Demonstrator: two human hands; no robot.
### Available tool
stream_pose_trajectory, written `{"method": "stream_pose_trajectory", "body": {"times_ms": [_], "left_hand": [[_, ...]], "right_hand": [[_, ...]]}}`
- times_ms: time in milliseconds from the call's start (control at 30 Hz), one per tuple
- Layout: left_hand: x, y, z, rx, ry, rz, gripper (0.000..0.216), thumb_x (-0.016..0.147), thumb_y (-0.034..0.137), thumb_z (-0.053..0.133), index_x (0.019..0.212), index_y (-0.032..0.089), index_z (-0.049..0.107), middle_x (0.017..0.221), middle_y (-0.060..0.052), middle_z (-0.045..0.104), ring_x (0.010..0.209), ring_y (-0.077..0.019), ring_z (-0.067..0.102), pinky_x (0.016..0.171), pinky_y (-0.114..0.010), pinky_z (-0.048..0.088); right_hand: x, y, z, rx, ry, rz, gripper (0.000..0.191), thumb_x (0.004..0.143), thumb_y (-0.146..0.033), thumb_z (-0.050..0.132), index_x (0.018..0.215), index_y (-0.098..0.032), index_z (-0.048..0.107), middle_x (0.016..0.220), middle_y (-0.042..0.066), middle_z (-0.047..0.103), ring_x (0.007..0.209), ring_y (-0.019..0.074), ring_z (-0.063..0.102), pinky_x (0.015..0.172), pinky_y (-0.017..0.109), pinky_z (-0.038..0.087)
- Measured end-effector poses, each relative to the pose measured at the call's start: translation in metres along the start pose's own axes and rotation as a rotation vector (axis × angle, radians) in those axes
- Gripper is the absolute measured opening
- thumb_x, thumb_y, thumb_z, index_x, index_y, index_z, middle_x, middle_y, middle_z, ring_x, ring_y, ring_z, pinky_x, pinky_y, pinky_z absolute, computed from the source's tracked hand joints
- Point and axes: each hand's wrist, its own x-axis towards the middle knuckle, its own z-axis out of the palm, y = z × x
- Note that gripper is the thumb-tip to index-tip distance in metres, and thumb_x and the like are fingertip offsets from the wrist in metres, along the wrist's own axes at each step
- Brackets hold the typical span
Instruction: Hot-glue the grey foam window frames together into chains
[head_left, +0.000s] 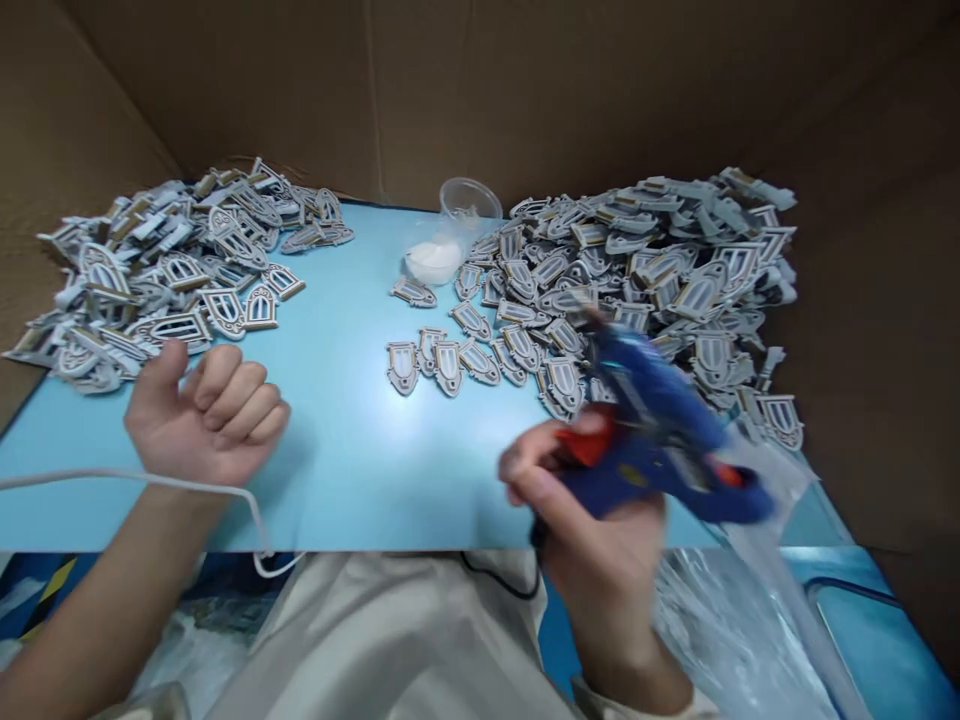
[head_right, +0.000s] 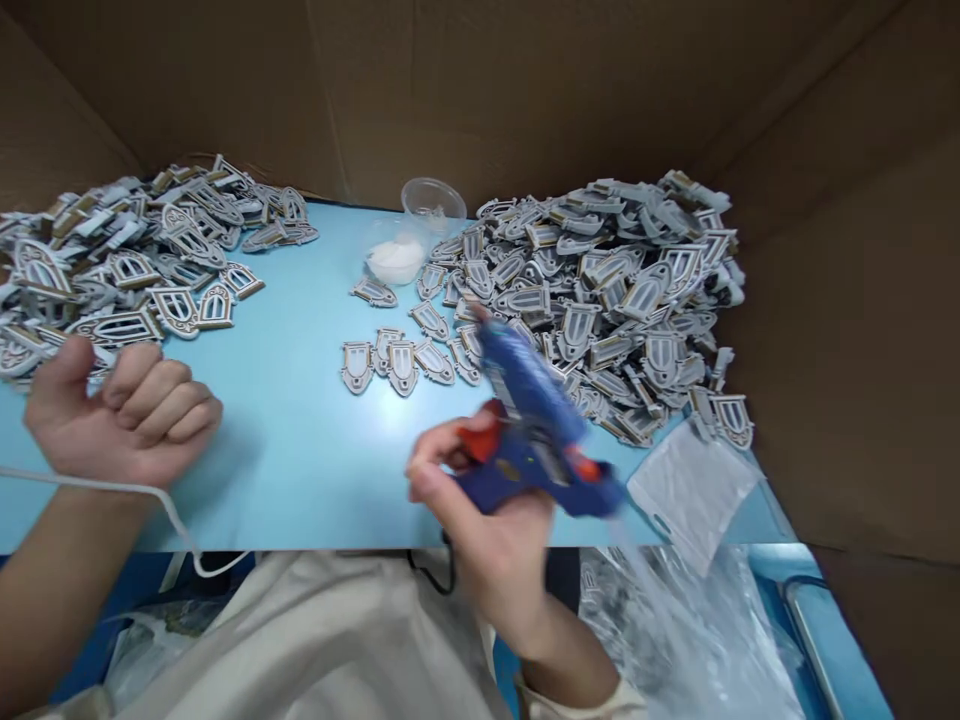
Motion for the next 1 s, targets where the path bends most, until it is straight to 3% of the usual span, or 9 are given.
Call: {"method": "stream_pose_trajectory", "body": {"times_ms": [100, 167, 233, 300, 400, 533, 633, 800, 1000], "left_hand": [[0.002, 0.002, -0.024, 0.642, 0.035, 0.105, 0.048, 0.091, 0.053, 0.083, 0.062, 0.022, 0.062, 0.05, 0.003, 0.047, 0.043, -0.0112, 0.039, 0.04, -0.026, 0.029], [0.003, -0.005, -0.028, 1.086, 0.056, 0.149, 0.031, 0.082, 0.051, 0.091, 0.085, 0.023, 0.078, 0.071, -0.001, 0.066, 0.061, -0.0172, 0.056, 0.053, -0.027, 0.044], [0.009, -0.018, -0.023, 1.39, -0.017, 0.121, 0.058, 0.079, 0.061, 0.093, 0.123, 0.026, 0.08, 0.111, -0.008, 0.077, 0.095, -0.0288, 0.071, 0.081, -0.038, 0.06], [0.02, -0.034, -0.015, 1.548, -0.14, 0.089, 0.092, 0.082, 0.075, 0.086, 0.156, 0.026, 0.062, 0.156, -0.018, 0.063, 0.14, -0.0437, 0.06, 0.116, -0.058, 0.054], [0.044, -0.063, -0.002, 1.645, -0.222, 0.055, 0.121, 0.082, 0.087, 0.078, 0.175, 0.024, 0.034, 0.185, -0.026, 0.024, 0.17, -0.0554, 0.021, 0.132, -0.077, 0.028], [0.079, -0.101, 0.014, 1.641, -0.144, -0.096, 0.158, 0.067, 0.097, 0.081, 0.181, 0.015, 0.009, 0.185, -0.034, -0.012, 0.171, -0.061, -0.008, 0.133, -0.082, 0.018], [0.099, -0.12, 0.026, 1.614, -0.113, -0.156, 0.167, 0.061, 0.102, 0.079, 0.18, 0.01, 0.009, 0.184, -0.037, -0.012, 0.171, -0.0606, -0.01, 0.135, -0.08, 0.017], [0.115, -0.133, 0.049, 1.666, -0.142, -0.203, 0.146, 0.073, 0.097, 0.076, 0.177, 0.007, 0.027, 0.184, -0.038, -0.003, 0.17, -0.0596, -0.011, 0.134, -0.08, 0.016], [0.119, -0.137, 0.064, 1.698, -0.135, -0.239, 0.125, 0.084, 0.077, 0.082, 0.174, 0.005, 0.034, 0.184, -0.039, 0.001, 0.17, -0.0623, -0.008, 0.135, -0.078, 0.015]], "right_hand": [[-0.005, -0.018, -0.028, -0.108, 0.2, -0.115, 0.035, 0.094, -0.011, 0.078, 0.118, -0.032, 0.063, 0.084, -0.002, 0.072, 0.073, 0.0166, 0.066, 0.067, 0.029, 0.054], [-0.005, -0.024, -0.038, -0.163, 0.243, -0.141, 0.034, 0.093, -0.012, 0.078, 0.118, -0.031, 0.064, 0.082, -0.001, 0.069, 0.073, 0.0185, 0.065, 0.067, 0.032, 0.054], [-0.003, -0.023, -0.046, -0.208, 0.234, -0.147, 0.03, 0.093, -0.015, 0.079, 0.114, -0.03, 0.065, 0.078, -0.002, 0.066, 0.071, 0.019, 0.063, 0.067, 0.033, 0.053], [0.004, -0.016, -0.052, -0.256, 0.191, -0.137, 0.024, 0.094, -0.019, 0.08, 0.11, -0.029, 0.065, 0.072, -0.004, 0.063, 0.066, 0.0182, 0.062, 0.065, 0.033, 0.052], [0.019, 0.0, -0.062, -0.318, 0.109, -0.086, 0.019, 0.097, -0.025, 0.081, 0.105, -0.027, 0.064, 0.068, -0.005, 0.064, 0.061, 0.0167, 0.061, 0.063, 0.033, 0.051], [0.045, 0.015, -0.067, -0.374, 0.037, -0.051, 0.022, 0.094, -0.028, 0.084, 0.106, -0.025, 0.066, 0.083, 0.001, 0.074, 0.07, 0.0173, 0.067, 0.066, 0.032, 0.055], [0.066, 0.016, -0.063, -0.409, -0.026, -0.04, 0.022, 0.094, -0.033, 0.083, 0.106, -0.024, 0.068, 0.096, 0.005, 0.078, 0.072, 0.0169, 0.068, 0.068, 0.032, 0.057], [0.099, 0.016, -0.047, -0.317, -0.135, 0.06, 0.026, 0.094, -0.041, 0.083, 0.103, -0.022, 0.066, 0.088, 0.003, 0.076, 0.065, 0.0153, 0.066, 0.064, 0.031, 0.056], [0.114, 0.035, -0.042, -0.187, -0.204, 0.211, 0.037, 0.088, -0.046, 0.086, 0.102, -0.022, 0.063, 0.09, 0.003, 0.076, 0.063, 0.0143, 0.063, 0.066, 0.033, 0.058]]}}
